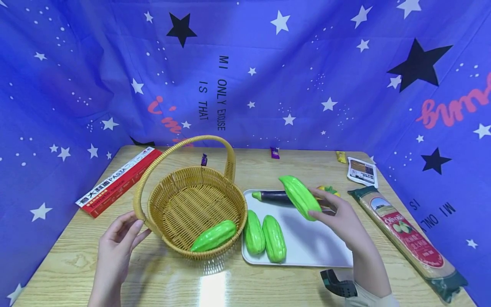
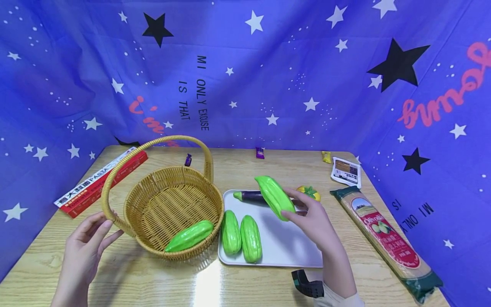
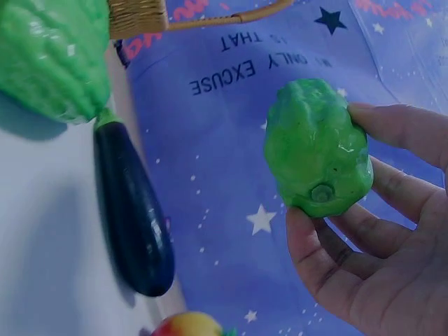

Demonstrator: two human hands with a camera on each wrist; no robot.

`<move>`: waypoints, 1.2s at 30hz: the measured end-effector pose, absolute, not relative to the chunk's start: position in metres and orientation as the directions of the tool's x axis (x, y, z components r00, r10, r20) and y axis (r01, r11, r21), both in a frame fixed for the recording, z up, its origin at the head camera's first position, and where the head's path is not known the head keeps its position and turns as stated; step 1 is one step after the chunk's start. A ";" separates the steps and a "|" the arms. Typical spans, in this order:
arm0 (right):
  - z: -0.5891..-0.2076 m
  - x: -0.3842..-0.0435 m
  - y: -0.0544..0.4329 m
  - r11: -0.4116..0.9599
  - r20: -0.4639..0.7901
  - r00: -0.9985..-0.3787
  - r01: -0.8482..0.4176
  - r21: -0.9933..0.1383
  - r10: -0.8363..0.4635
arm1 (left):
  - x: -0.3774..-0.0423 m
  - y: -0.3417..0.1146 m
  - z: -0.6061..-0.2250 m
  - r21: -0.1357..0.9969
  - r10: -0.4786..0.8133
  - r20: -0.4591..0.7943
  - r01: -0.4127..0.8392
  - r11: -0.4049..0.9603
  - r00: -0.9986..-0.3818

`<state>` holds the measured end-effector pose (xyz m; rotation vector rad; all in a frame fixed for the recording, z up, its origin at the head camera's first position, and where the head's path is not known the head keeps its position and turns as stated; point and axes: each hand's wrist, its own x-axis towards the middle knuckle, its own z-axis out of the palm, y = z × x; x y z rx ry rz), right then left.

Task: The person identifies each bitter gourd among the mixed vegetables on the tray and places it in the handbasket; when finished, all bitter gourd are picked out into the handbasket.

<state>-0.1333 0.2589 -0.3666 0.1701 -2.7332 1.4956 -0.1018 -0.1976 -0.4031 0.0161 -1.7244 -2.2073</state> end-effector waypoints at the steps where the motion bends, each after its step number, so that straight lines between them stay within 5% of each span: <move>1: -0.365 -0.136 0.258 0.536 0.075 -0.993 -0.114 -0.836 -0.094 | -0.102 -0.198 -0.403 0.945 -0.271 0.196 0.255 -0.204 -0.942; 13: -0.341 -0.160 0.236 0.525 0.077 -0.967 -0.199 -0.828 -0.244 | -0.102 -0.200 -0.409 0.932 -0.249 0.230 0.287 -0.223 -0.941; 36: -0.320 -0.220 0.160 0.461 -0.009 -0.758 -0.387 -0.798 -0.652 | -0.105 -0.201 -0.409 0.935 -0.231 0.251 0.297 -0.191 -0.940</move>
